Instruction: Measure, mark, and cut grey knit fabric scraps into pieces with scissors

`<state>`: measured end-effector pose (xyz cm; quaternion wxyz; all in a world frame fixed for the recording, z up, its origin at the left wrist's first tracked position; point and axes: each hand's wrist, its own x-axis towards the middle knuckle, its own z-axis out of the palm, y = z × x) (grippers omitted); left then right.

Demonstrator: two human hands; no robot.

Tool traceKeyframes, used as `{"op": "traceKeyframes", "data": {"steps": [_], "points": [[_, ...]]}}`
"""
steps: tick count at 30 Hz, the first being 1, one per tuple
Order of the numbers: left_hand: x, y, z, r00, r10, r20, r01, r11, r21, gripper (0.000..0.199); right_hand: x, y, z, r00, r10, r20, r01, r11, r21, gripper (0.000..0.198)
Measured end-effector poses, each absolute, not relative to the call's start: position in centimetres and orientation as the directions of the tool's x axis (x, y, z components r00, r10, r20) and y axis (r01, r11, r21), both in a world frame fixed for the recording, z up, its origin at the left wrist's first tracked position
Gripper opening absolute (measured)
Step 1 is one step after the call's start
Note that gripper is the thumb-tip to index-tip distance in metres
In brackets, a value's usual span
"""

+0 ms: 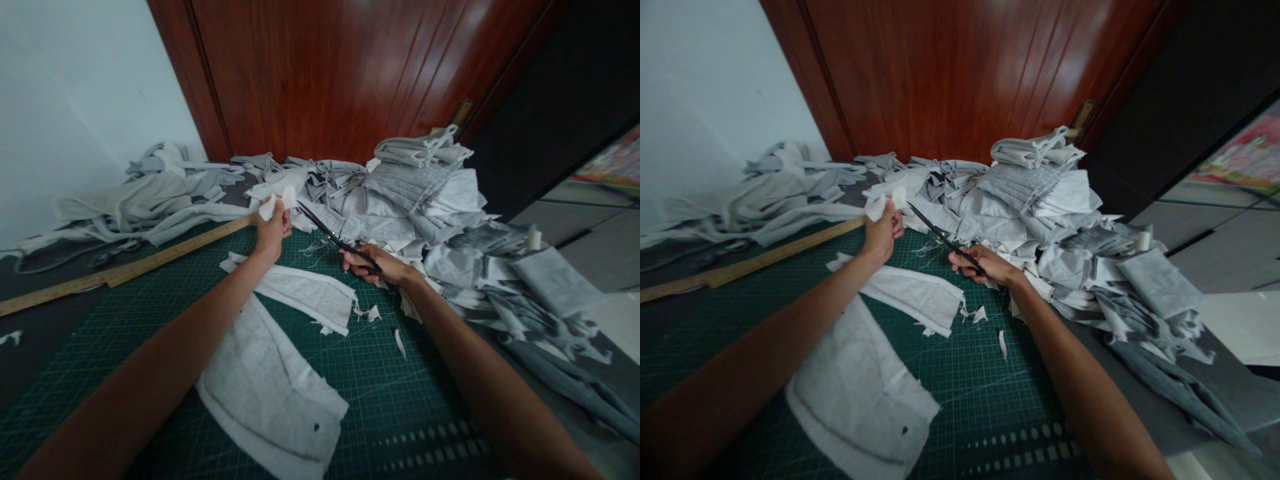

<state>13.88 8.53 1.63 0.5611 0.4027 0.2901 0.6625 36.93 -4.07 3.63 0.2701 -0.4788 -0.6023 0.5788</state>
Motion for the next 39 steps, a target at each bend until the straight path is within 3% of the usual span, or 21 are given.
{"op": "traceKeyframes", "data": {"steps": [13, 39], "points": [[14.1, 8.1, 1.8, -0.007, 0.980, 0.198, -0.470, -0.178, 0.864, 0.039, 37.0, -4.1, 2.9, -0.397, 0.898, -0.189, 0.270, -0.082, -0.959, 0.064], [14.2, 8.1, 1.0, 0.097, 0.920, 0.379, -0.370, -0.321, 0.872, 0.048, 37.4, -3.9, 2.4, -0.459, 0.878, -0.138, 0.176, -0.063, -0.982, 0.063]]}}
